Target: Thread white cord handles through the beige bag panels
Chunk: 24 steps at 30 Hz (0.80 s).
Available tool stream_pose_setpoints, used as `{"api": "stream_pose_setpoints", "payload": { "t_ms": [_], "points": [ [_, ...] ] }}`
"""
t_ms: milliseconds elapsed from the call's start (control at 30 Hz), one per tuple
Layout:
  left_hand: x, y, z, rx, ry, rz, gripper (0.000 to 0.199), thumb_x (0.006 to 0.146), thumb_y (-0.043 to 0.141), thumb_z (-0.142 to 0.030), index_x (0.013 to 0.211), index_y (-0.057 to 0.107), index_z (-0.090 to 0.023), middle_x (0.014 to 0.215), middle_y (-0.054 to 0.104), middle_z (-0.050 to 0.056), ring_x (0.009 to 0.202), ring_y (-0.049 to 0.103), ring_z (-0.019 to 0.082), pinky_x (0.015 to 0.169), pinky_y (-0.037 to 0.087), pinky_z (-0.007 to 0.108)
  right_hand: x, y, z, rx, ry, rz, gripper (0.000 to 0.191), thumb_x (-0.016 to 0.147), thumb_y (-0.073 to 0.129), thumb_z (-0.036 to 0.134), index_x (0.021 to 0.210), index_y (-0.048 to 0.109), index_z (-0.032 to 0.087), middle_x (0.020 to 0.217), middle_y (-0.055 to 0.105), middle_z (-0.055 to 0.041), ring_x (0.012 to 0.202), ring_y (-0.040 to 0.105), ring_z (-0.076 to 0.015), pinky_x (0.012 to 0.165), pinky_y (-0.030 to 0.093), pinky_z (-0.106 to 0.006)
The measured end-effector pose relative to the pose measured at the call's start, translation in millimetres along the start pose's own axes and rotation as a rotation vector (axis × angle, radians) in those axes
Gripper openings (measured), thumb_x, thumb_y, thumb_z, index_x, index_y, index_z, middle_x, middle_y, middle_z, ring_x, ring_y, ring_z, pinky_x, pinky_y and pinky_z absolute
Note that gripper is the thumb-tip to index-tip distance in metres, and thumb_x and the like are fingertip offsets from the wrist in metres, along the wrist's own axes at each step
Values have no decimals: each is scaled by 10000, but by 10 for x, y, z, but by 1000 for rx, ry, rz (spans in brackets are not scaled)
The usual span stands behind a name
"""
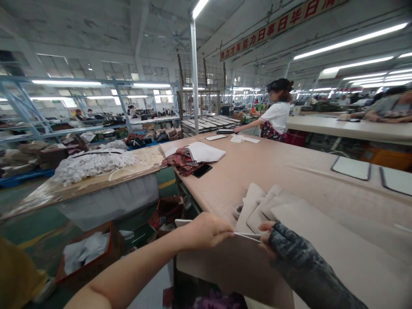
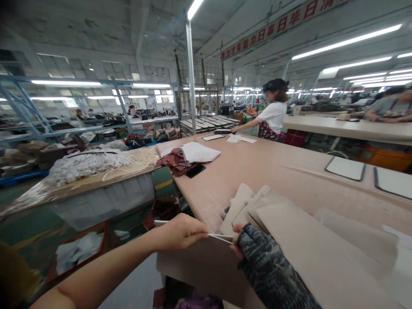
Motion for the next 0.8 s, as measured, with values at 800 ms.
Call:
{"api": "stream_pose_setpoints", "payload": {
  "t_ms": [800],
  "points": [
    [303,207,-320,-333,83,-30,266,920,474,-260,1040,689,-158,876,713,38,780,630,143,694,434,183,-380,-152,-154,187,327,-243,284,792,608,499,791,657,219,796,664,-21,778,626,-171,718,523,-235]
  ]
}}
Point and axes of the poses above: each hand's wrist, its own x-axis towards the middle knuckle, its own y-axis out of the palm, z = x × y, the point moved 5 cm from there along x, towards the middle knuckle
